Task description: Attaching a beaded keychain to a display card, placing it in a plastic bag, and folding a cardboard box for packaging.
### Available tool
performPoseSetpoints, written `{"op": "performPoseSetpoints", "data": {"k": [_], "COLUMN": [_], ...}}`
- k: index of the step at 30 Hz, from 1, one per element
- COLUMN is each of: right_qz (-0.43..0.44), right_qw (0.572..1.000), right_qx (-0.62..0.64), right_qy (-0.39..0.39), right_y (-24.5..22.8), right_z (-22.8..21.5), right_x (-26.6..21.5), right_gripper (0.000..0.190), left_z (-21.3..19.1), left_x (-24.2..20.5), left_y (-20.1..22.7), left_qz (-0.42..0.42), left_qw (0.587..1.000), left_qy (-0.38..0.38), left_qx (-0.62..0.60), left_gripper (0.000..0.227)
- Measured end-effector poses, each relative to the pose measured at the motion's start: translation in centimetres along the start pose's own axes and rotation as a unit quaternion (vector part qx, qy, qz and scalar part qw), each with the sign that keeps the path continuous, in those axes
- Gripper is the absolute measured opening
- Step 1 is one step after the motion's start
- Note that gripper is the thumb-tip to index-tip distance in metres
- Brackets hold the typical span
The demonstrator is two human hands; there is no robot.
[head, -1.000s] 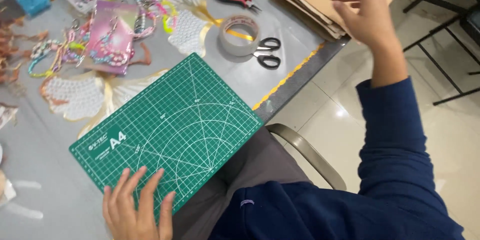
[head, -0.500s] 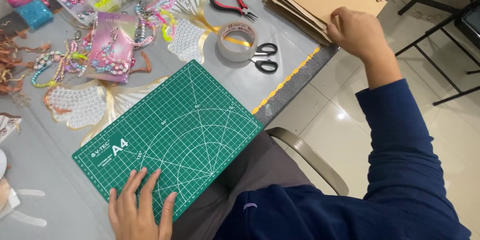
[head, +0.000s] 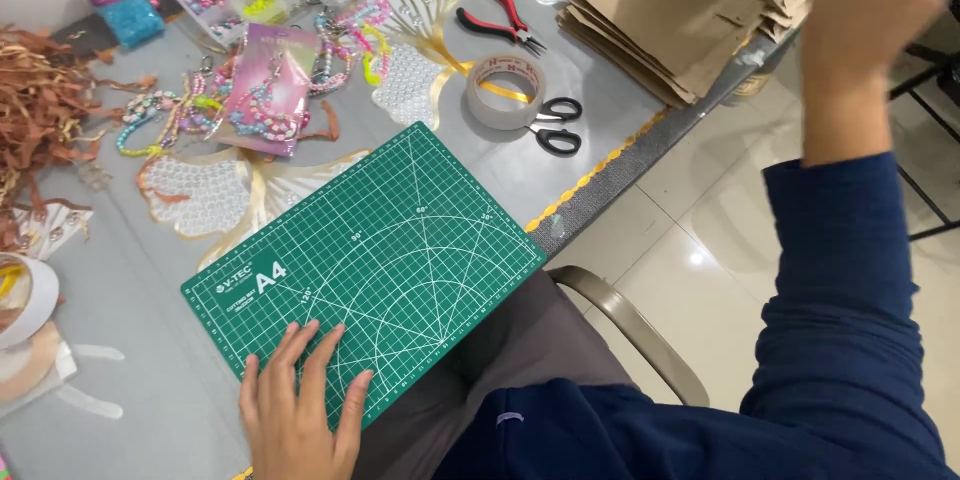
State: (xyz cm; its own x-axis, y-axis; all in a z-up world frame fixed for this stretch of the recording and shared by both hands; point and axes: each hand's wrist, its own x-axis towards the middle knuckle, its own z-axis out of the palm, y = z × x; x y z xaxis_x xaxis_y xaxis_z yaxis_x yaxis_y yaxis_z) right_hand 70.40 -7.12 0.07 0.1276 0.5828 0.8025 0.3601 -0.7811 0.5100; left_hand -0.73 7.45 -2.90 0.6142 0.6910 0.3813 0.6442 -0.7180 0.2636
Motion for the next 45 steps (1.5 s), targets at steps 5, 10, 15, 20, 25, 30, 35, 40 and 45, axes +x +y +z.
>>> {"op": "performPoseSetpoints", "data": {"k": [5, 10, 15, 20, 25, 30, 35, 40, 45], "right_qz": [0.093, 0.161, 0.194, 0.25, 0.315, 0.216, -0.043, -0.315, -0.336], "right_qw": [0.951, 0.797, 0.465, 0.321, 0.225, -0.09, -0.054, 0.301, 0.465], "right_qx": [0.294, 0.582, 0.864, 0.912, 0.886, 0.856, 0.856, 0.854, 0.806], "right_qy": [0.004, 0.001, -0.024, -0.056, -0.253, -0.462, -0.513, -0.285, -0.144], "right_y": [3.5, 0.3, -6.9, -14.8, -22.0, -23.4, -18.2, -18.1, -19.2], "right_z": [-6.5, -15.9, -28.2, -32.9, -40.1, -42.8, -43.3, -40.9, -39.0], "right_x": [1.5, 4.5, 11.1, 8.8, 2.9, -7.5, -3.9, -2.1, -2.5], "right_gripper": [0.041, 0.034, 0.028, 0.036, 0.059, 0.076, 0.046, 0.028, 0.021], "left_z": [0.1, -0.9, -1.5, -3.0, -2.7, 0.0, -0.7, -2.8, -2.2], "left_x": [0.1, 0.5, 0.9, 2.0, 3.5, 3.6, 3.0, 3.5, 3.1], "left_y": [-0.3, 0.4, 1.0, 2.4, 3.3, 0.5, -0.9, -0.4, -0.5], "left_qz": [0.005, -0.005, -0.021, -0.089, -0.163, -0.308, -0.371, -0.383, -0.359], "left_qw": [1.0, 1.0, 0.996, 0.964, 0.816, 0.623, 0.67, 0.674, 0.794], "left_qy": [0.004, -0.014, -0.026, -0.094, -0.107, 0.117, 0.103, 0.123, 0.063], "left_qx": [-0.003, -0.015, -0.077, -0.231, -0.545, -0.71, -0.635, -0.62, -0.487], "left_gripper": [0.049, 0.046, 0.047, 0.066, 0.121, 0.079, 0.08, 0.086, 0.08]}}
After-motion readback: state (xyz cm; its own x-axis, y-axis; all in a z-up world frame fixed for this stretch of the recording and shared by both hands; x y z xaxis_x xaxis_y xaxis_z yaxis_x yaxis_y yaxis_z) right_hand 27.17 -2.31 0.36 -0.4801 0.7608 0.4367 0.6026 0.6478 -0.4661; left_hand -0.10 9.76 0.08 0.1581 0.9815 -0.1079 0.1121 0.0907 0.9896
